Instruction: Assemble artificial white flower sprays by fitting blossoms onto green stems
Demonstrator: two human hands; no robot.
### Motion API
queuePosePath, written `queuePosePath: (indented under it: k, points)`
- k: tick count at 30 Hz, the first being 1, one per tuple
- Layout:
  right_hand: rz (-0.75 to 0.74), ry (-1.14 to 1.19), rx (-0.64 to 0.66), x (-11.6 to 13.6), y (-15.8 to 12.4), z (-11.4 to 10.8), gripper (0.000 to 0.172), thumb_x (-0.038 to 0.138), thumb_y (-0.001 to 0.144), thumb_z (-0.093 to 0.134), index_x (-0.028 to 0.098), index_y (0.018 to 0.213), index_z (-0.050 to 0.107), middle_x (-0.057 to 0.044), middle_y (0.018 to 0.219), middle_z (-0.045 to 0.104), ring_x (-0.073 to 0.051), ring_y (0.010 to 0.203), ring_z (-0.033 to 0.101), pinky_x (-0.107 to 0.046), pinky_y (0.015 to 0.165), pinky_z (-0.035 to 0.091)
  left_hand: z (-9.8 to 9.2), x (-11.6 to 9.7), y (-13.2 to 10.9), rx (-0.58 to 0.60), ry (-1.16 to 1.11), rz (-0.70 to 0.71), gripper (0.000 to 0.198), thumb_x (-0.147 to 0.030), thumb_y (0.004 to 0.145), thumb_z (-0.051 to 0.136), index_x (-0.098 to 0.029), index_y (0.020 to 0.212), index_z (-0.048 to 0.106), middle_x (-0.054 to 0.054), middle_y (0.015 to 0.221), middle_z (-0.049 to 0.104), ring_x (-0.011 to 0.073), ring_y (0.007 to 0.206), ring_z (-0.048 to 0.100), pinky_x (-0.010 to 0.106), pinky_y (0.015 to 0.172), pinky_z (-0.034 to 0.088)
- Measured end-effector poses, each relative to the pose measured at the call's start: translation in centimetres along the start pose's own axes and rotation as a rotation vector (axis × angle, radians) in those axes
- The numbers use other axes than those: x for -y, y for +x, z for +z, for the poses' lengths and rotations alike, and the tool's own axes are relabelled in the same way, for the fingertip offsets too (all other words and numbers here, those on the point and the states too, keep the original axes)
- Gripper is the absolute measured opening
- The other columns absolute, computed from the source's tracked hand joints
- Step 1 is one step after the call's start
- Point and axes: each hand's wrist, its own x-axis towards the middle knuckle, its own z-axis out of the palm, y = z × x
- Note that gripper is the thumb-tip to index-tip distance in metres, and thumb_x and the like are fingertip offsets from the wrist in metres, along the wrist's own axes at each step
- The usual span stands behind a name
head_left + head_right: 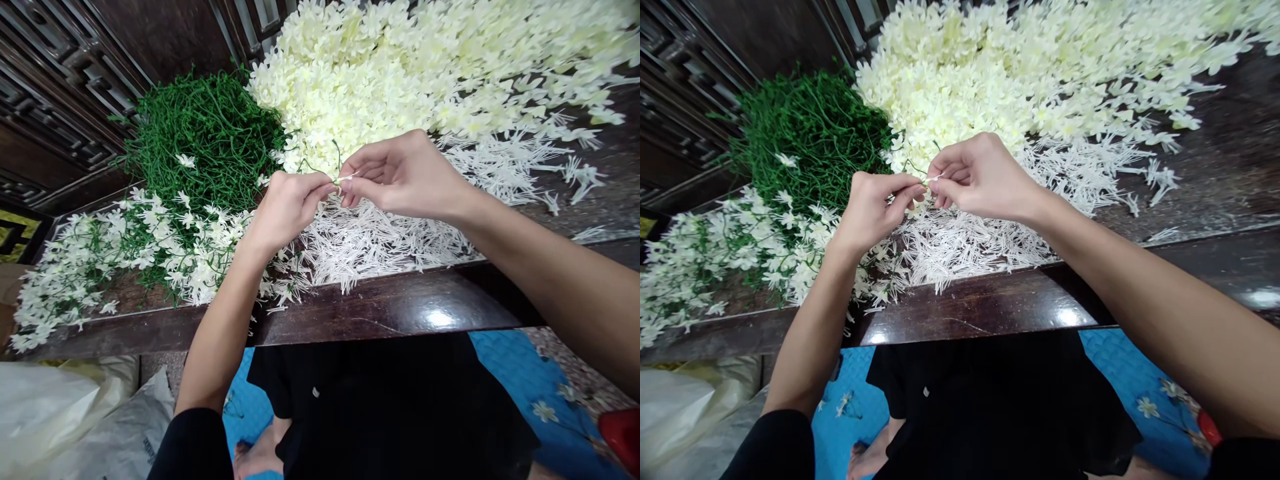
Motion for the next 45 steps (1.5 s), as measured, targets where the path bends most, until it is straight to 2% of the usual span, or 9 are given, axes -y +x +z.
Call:
queuePosePath:
  k: [4, 11, 15, 21, 26, 33, 39, 41, 45]
  points:
    - [-0.048, -0.009, 0.004, 0.0, 0.0, 0.0, 0.011, 0.032, 0.088, 0.079, 0.026, 0.08, 0.074, -0.005, 0.076, 0.077, -0.022, 0.068, 0.074, -0.043, 0.07, 0.068, -0.3, -0.1, 0.0, 0.001, 0.015, 0.027, 0.03, -0.021, 0.1, 0.055, -0.018, 0.078, 0.075, 0.002, 0.065, 0.071, 0.0122, 0.057, 0.061, 0.028, 0.06, 0.044]
    - [-0.012, -0.049, 0.024, 0.4, -0.3, 0.0, 0.008, 0.03, 0.087, 0.077, 0.029, 0.081, 0.074, -0.004, 0.073, 0.074, -0.022, 0.066, 0.07, -0.046, 0.068, 0.066, -0.3, 0.4, -0.1, 0.023, 0.024, 0.091, 0.032, -0.02, 0.099, 0.053, -0.019, 0.08, 0.078, 0.001, 0.063, 0.069, 0.0126, 0.056, 0.062, 0.028, 0.059, 0.046]
    - [-0.026, -0.052, 0.035, 0.3, -0.3, 0.1, 0.011, 0.027, 0.088, 0.075, 0.028, 0.077, 0.073, -0.004, 0.073, 0.075, -0.022, 0.064, 0.07, -0.044, 0.059, 0.062, -0.3, 0.6, -0.1, 0.026, 0.042, 0.126, 0.032, -0.02, 0.098, 0.052, -0.02, 0.083, 0.08, 0.002, 0.063, 0.07, 0.0121, 0.054, 0.06, 0.028, 0.059, 0.045]
    - [-0.027, -0.048, 0.043, 0.1, -0.3, 0.2, 0.008, 0.023, 0.087, 0.074, 0.026, 0.079, 0.075, -0.004, 0.07, 0.075, -0.021, 0.061, 0.069, -0.041, 0.052, 0.057, -0.5, 0.5, 0.0, 0.045, 0.05, 0.149, 0.036, -0.02, 0.097, 0.052, -0.019, 0.066, 0.071, 0.001, 0.056, 0.062, 0.0106, 0.048, 0.051, 0.027, 0.054, 0.04]
    - [-0.077, -0.051, 0.018, 0.3, -0.5, 0.3, 0.011, 0.021, 0.086, 0.071, 0.026, 0.076, 0.075, -0.005, 0.069, 0.074, -0.022, 0.059, 0.069, -0.045, 0.053, 0.059, -0.5, 0.3, -0.1, 0.073, 0.042, 0.116, 0.034, -0.02, 0.097, 0.052, -0.02, 0.065, 0.067, 0.0, 0.056, 0.061, 0.0112, 0.049, 0.052, 0.028, 0.057, 0.044]
    - [-0.028, -0.085, 0.03, 0.6, -0.4, 0.5, 0.013, 0.014, 0.084, 0.071, 0.024, 0.076, 0.074, -0.005, 0.069, 0.072, -0.026, 0.064, 0.071, -0.051, 0.064, 0.064, -0.4, 0.1, -0.2, 0.119, 0.035, 0.133, 0.038, -0.017, 0.098, 0.049, -0.018, 0.062, 0.059, -0.002, 0.054, 0.054, 0.0099, 0.049, 0.05, 0.029, 0.062, 0.046]
    - [0.07, -0.076, 0.11, -0.2, 0.1, 0.1, 0.009, 0.018, 0.089, 0.071, 0.022, 0.083, 0.075, -0.004, 0.072, 0.073, -0.024, 0.066, 0.072, -0.047, 0.064, 0.067, -0.4, -0.4, 0.2, 0.193, 0.006, 0.032, 0.033, -0.019, 0.1, 0.05, -0.016, 0.073, 0.069, 0.0, 0.06, 0.062, 0.0105, 0.053, 0.052, 0.027, 0.06, 0.041]
    - [0.054, -0.043, 0.121, -0.5, 0.3, -0.5, 0.005, 0.024, 0.09, 0.076, 0.021, 0.086, 0.075, -0.005, 0.074, 0.074, -0.022, 0.068, 0.073, -0.046, 0.07, 0.068, -0.5, -0.4, 0.2, 0.182, 0.013, -0.013, 0.031, -0.023, 0.1, 0.051, -0.016, 0.078, 0.073, 0.001, 0.062, 0.064, 0.0111, 0.055, 0.053, 0.028, 0.062, 0.042]
    - [-0.001, -0.038, 0.067, -0.9, 0.7, -1.7, 0.023, 0.036, 0.087, 0.084, 0.017, 0.098, 0.075, -0.008, 0.087, 0.076, -0.023, 0.081, 0.074, -0.046, 0.087, 0.066, -0.9, 0.1, 0.1, 0.066, 0.057, -0.052, 0.03, -0.028, 0.101, 0.053, -0.018, 0.084, 0.076, 0.001, 0.068, 0.07, 0.0121, 0.06, 0.057, 0.028, 0.066, 0.044]
